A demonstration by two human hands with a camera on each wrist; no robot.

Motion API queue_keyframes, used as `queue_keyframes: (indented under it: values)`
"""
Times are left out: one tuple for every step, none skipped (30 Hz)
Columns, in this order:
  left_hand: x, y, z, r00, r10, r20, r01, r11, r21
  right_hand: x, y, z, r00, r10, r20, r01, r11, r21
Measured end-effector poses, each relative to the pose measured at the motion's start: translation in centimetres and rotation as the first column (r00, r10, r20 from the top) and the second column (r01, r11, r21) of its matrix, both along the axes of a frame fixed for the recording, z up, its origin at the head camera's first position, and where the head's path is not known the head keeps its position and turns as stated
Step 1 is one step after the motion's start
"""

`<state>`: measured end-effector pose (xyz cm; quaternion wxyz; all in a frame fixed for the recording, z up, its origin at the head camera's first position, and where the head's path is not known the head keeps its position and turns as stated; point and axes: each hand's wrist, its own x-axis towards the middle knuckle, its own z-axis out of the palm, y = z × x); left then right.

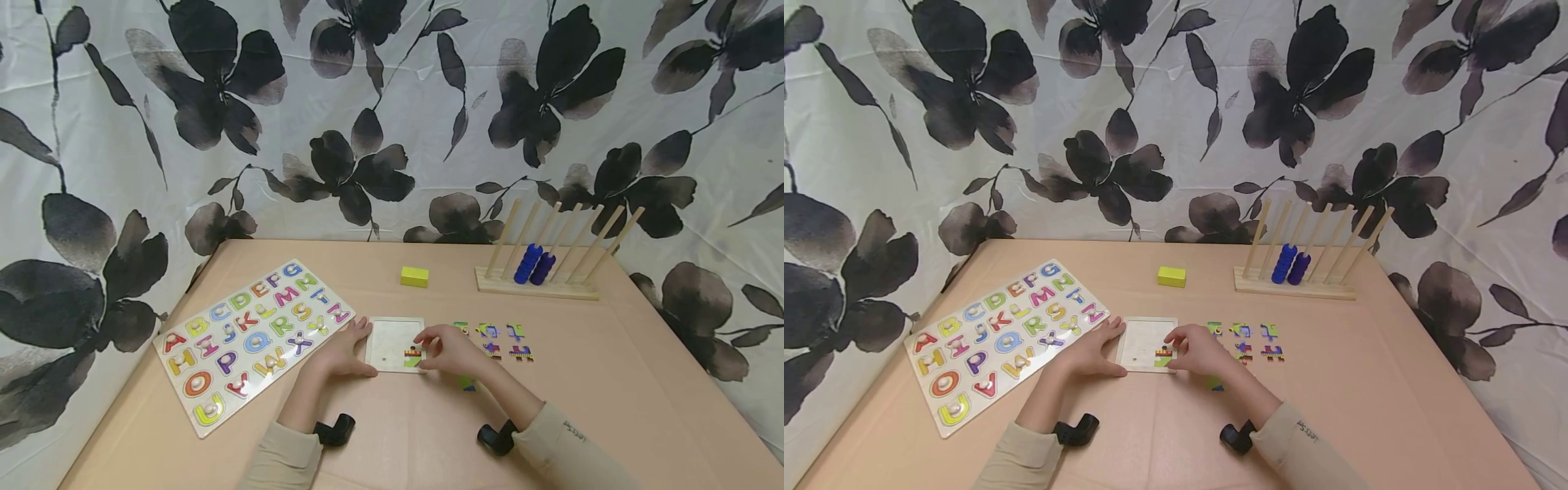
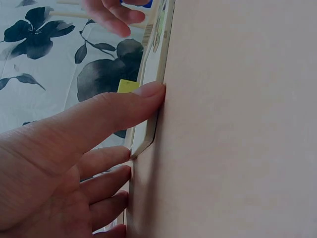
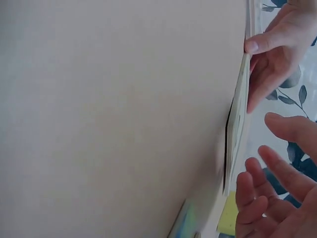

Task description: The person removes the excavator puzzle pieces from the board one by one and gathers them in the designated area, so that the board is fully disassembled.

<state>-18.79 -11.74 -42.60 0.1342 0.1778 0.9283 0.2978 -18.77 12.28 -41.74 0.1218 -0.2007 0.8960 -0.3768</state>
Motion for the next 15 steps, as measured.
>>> queue_keyframes:
  values:
    - [0.0,0.0,0.0,1.0,-0.001,0.001,0.001,1.0,-0.001,-0.1,-0.2,-0.1,1.0,-0.003,0.002,0.003,1.0,0.003]
    - [0.0,0.0,0.1,1.0,-0.004,-0.002,0.004,1.0,-0.002,-0.2,-0.4,-0.2,1.0,-0.006,0.004,0.006,1.0,0.008]
    - [0.0,0.0,0.1,1.0,-0.003,0.0,0.003,1.0,-0.004,-0.3,-0.5,-0.3,1.0,-0.008,0.007,0.008,1.0,0.015]
    - [0.0,0.0,0.1,1.0,-0.003,0.002,0.003,1.0,-0.005,-0.4,-0.7,-0.4,1.0,-0.01,0.01,0.01,1.0,0.024]
    - [0.0,0.0,0.1,1.0,-0.002,0.003,0.002,1.0,-0.008,-0.5,-0.8,-0.5,1.0,-0.014,0.014,0.013,0.999,0.034]
    - [0.0,0.0,0.1,1.0,0.001,0.004,-0.001,1.0,-0.006,-0.6,-1.0,-0.6,1.0,-0.018,0.016,0.017,0.999,0.048]
    - [0.0,0.0,0.1,1.0,0.003,0.004,-0.003,1.0,-0.009,-0.7,-1.1,-0.6,1.0,-0.02,0.017,0.019,0.998,0.061]
    - [0.0,-0.1,0.1,1.0,0.006,0.005,-0.006,1.0,-0.009,-0.7,-1.2,-0.6,1.0,-0.018,0.017,0.016,0.997,0.073]
    - [0.0,-0.1,0.0,1.0,0.011,0.01,-0.011,1.0,-0.01,-0.8,-1.4,-0.5,1.0,-0.019,0.019,0.018,0.996,0.083]
    - [0.0,-0.1,0.0,1.0,0.013,0.01,-0.013,1.0,-0.009,-0.8,-1.5,-0.5,1.0,-0.021,0.019,0.019,0.995,0.093]
    - [0.0,-0.1,0.0,1.0,0.015,0.012,-0.015,1.0,-0.008,-0.9,-1.6,-0.4,1.0,-0.024,0.02,0.022,0.994,0.103]
    - [0.0,-0.1,0.0,1.0,0.015,0.012,-0.015,1.0,-0.006,-0.9,-1.7,-0.4,0.999,-0.027,0.021,0.024,0.994,0.111]
    - [0.0,-0.1,0.1,1.0,0.015,0.012,-0.015,1.0,-0.004,-1.0,-1.8,-0.4,0.999,-0.027,0.02,0.024,0.993,0.118]
    - [0.0,-0.1,0.1,1.0,0.014,0.013,-0.014,1.0,-0.001,-1.0,-1.9,-0.4,0.999,-0.027,0.02,0.024,0.992,0.123]
    - [0.0,-0.1,0.1,1.0,0.013,0.013,-0.013,1.0,0.001,-1.0,-2.0,-0.4,0.999,-0.033,0.024,0.03,0.991,0.13]
